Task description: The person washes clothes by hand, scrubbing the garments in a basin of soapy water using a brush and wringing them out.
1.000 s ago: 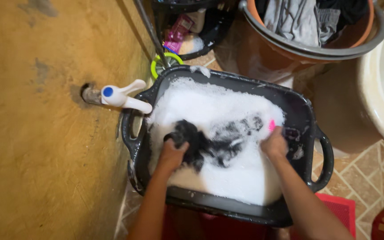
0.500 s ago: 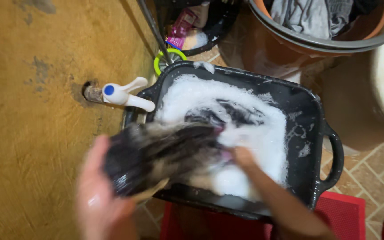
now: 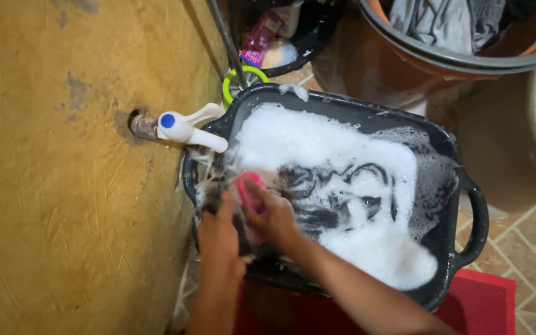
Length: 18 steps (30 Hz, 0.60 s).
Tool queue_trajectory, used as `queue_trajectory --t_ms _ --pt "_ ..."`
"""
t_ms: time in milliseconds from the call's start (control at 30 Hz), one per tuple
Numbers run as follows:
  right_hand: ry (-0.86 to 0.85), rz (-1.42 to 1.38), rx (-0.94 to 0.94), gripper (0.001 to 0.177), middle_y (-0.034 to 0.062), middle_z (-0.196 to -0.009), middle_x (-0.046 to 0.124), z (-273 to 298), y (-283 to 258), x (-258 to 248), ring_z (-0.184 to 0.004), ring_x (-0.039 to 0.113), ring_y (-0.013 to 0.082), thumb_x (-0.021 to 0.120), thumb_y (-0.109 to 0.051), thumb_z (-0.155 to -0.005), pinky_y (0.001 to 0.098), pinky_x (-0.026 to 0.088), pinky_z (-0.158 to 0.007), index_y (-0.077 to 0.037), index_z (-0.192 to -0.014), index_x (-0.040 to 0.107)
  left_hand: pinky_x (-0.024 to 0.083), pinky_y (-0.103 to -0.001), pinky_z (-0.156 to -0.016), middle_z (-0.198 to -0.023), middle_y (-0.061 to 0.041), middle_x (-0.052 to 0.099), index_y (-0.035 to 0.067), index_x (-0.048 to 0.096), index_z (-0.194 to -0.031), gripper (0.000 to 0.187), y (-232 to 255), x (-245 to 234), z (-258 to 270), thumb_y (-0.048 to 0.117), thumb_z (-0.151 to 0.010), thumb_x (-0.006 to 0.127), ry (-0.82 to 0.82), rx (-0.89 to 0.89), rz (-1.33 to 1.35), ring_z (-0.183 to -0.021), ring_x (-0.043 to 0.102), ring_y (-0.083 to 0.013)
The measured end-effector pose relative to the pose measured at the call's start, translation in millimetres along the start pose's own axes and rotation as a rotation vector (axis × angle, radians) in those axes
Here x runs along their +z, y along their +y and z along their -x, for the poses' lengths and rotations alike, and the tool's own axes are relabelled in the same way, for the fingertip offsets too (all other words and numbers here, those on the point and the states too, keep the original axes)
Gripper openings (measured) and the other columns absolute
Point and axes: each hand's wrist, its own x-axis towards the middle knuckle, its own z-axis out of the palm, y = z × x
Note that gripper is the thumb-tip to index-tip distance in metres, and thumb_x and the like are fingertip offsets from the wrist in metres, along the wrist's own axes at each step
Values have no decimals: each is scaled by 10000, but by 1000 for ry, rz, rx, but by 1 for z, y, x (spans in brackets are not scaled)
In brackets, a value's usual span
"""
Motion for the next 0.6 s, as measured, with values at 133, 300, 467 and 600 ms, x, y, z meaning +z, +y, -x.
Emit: queue_trajectory --t_ms 133,300,467,600 --pt "-230 18 506 484 79 -938 764 -29 150 -33 -787 728 132 792 -212 -875 297 612 -681 -125 -1325 635 620 -472 -651 -1044 -195 731 3 656 -1191 373 47 -29 38 241 -905 687 21 -263 121 -813 722 -338" --pt "-109 428 535 525 75 -918 752 -32 223 -118 -775 728 129 772 -222 -856 306 623 -670 -120 -1348 622 657 -435 -729 -1082 -143 754 44 658 -1185 336 71 -48 63 216 -897 673 -263 7 303 -888 758 -290" --pt "210 -398 360 566 71 -897 739 -21 91 -78 -763 728 126 753 -233 -837 315 633 -659 -115 -1371 609 530 -454 -578 -956 -134 740 45 703 -1211 326 12 -20 7 202 -926 717 -40 -206 32 -733 681 -310" --pt "137 -249 371 631 122 -838 691 45 -1 10 -702 633 219 799 -211 -811 369 544 -586 -122 -1411 624 512 -318 -596 -883 -52 715 11 747 -1121 293 -26 -14 -13 154 -866 761 29 5 -165 -690 636 -174"
